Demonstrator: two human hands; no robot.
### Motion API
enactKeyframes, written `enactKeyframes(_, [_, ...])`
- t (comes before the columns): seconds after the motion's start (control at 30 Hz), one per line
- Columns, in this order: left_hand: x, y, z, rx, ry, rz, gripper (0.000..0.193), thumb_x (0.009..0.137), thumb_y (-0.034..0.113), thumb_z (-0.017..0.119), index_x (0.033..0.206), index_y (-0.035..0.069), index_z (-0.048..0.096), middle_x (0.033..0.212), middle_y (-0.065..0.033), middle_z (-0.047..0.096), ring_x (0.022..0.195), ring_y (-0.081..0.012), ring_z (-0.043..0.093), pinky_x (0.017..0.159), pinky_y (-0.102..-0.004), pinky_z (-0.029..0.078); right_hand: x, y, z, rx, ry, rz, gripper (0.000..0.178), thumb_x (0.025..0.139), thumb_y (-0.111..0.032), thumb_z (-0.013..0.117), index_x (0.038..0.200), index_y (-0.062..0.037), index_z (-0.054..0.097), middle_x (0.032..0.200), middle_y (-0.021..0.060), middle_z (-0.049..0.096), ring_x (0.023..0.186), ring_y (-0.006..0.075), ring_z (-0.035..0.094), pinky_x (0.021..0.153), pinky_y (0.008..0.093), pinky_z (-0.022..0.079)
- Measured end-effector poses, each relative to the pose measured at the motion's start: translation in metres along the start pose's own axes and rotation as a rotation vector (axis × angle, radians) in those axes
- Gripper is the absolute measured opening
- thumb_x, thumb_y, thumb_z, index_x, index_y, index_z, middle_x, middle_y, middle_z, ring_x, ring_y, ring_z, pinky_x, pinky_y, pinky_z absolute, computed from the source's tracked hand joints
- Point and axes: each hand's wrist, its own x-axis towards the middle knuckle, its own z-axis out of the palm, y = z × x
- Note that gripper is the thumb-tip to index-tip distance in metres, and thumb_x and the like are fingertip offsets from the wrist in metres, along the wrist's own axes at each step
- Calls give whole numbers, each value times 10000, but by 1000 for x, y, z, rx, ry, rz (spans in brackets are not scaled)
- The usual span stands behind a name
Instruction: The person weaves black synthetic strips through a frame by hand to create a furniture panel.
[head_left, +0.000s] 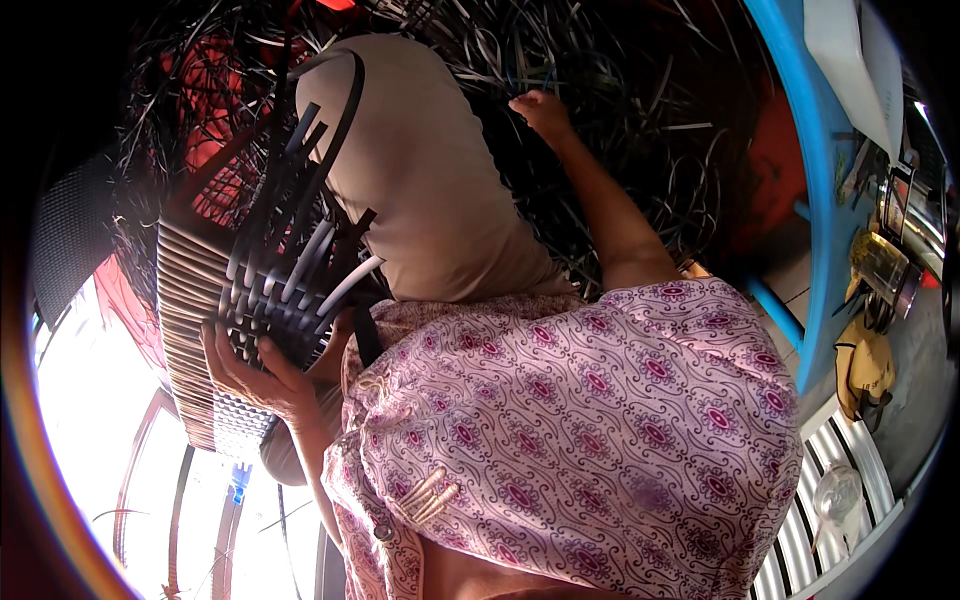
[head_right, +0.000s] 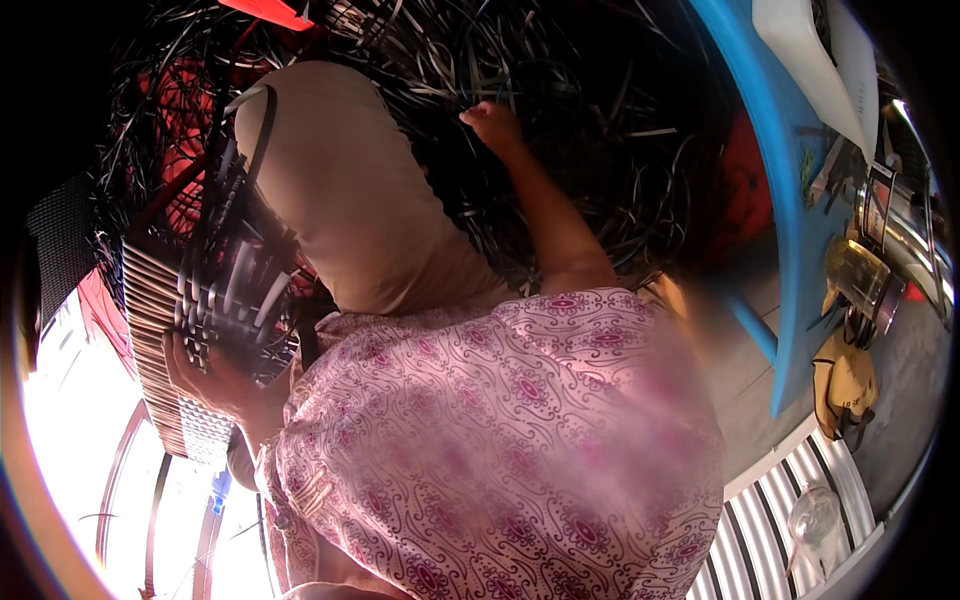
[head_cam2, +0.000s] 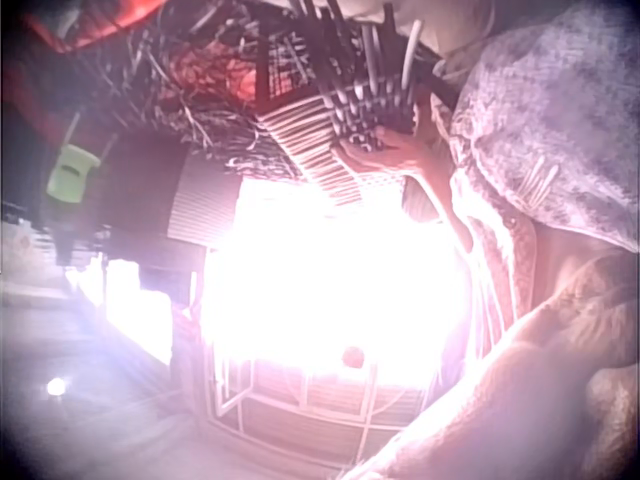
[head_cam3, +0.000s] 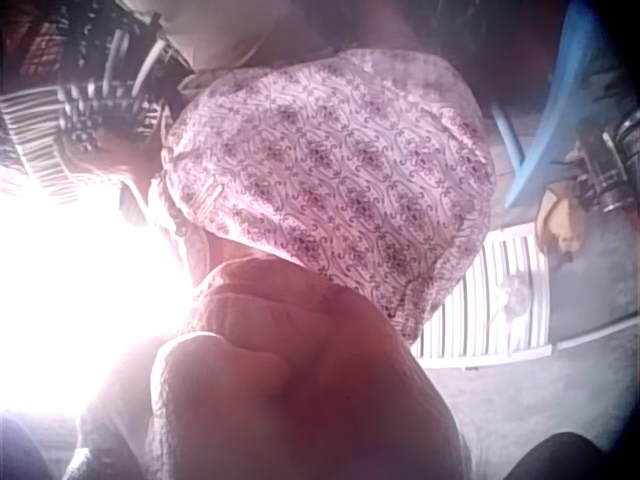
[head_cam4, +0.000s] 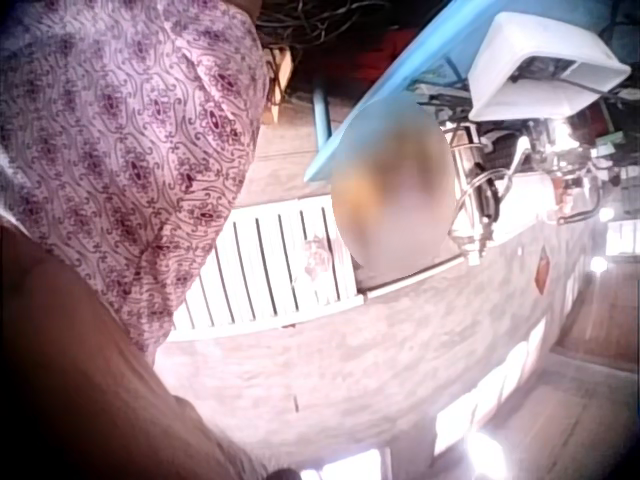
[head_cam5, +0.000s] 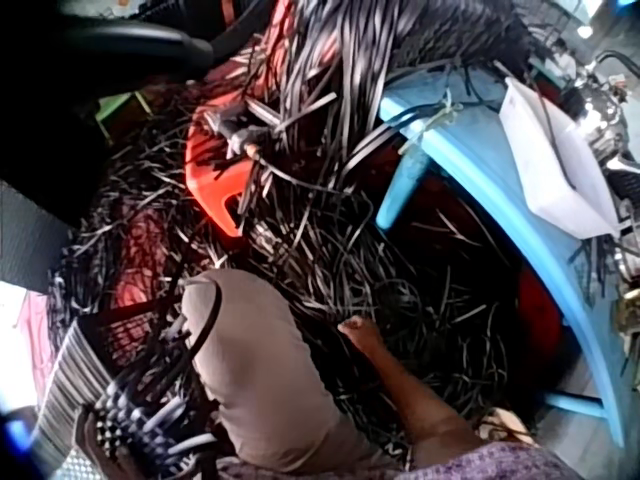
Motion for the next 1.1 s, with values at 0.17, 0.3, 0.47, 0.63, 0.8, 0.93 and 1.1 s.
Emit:
enactKeyframes(0.17, [-1, -2, 1, 0, -3, 6, 495, 1028, 358, 462, 1328, -33, 515, 1391, -210, 489, 1283, -347, 447, 1047, -493, 346, -24, -33, 0, -470, 5, -136, 355, 787, -399, 726, 897, -62, 703, 899, 139, 715, 870, 330, 687, 781, 433, 531])
enactKeyframes(0.3, [0, -2, -1, 19, -18, -6, 498, 1026, 361, 463, 1325, -33, 522, 1391, -206, 491, 1283, -344, 447, 1048, -495, 341, -29, -31, 18, -656, 120, -151, 305, 794, -361, 726, 878, -69, 697, 887, 146, 708, 854, 347, 681, 760, 465, 533])
enactKeyframes(0.47, [4, 0, -1, -7, -9, 2, 491, 1022, 352, 475, 1326, -31, 522, 1393, -197, 495, 1292, -340, 446, 1060, -488, 328, -29, -19, 29, -728, 180, -89, 278, 784, -340, 741, 850, -73, 696, 856, 121, 711, 805, 348, 675, 733, 463, 532])
enactKeyframes(0.63, [0, 0, 2, -47, 10, -16, 479, 1017, 325, 490, 1328, -38, 517, 1398, -193, 496, 1297, -342, 449, 1060, -485, 328, -15, -11, 8, -169, -84, 98, 267, 832, -336, 742, 846, -74, 693, 760, 39, 676, 674, 220, 643, 678, 369, 517])
enactKeyframes(0.8, [2, 1, -1, -59, 8, -7, 474, 1009, 312, 505, 1338, -28, 518, 1399, -195, 497, 1299, -349, 452, 1064, -488, 326, -25, -34, -25, 570, -452, 231, 246, 903, -303, 690, 929, -59, 683, 773, 16, 662, 646, 114, 602, 595, 259, 468])
enactKeyframes(0.93, [-3, -1, -2, -76, 5, -49, 493, 993, 329, 533, 1341, -20, 520, 1405, -199, 498, 1298, -364, 452, 1071, -495, 310, -30, -54, -25, 843, -512, 242, 213, 916, -230, 676, 1010, -40, 659, 782, 25, 661, 659, 120, 615, 574, 260, 469])
enactKeyframes(1.1, [-14, -18, 5, -103, 4, -98, 493, 966, 349, 562, 1326, 11, 544, 1404, -198, 505, 1317, -376, 437, 1085, -497, 279, -18, -55, -11, 880, -583, 155, 214, 917, -187, 673, 1061, -33, 637, 853, 38, 668, 769, 164, 661, 670, 289, 536])
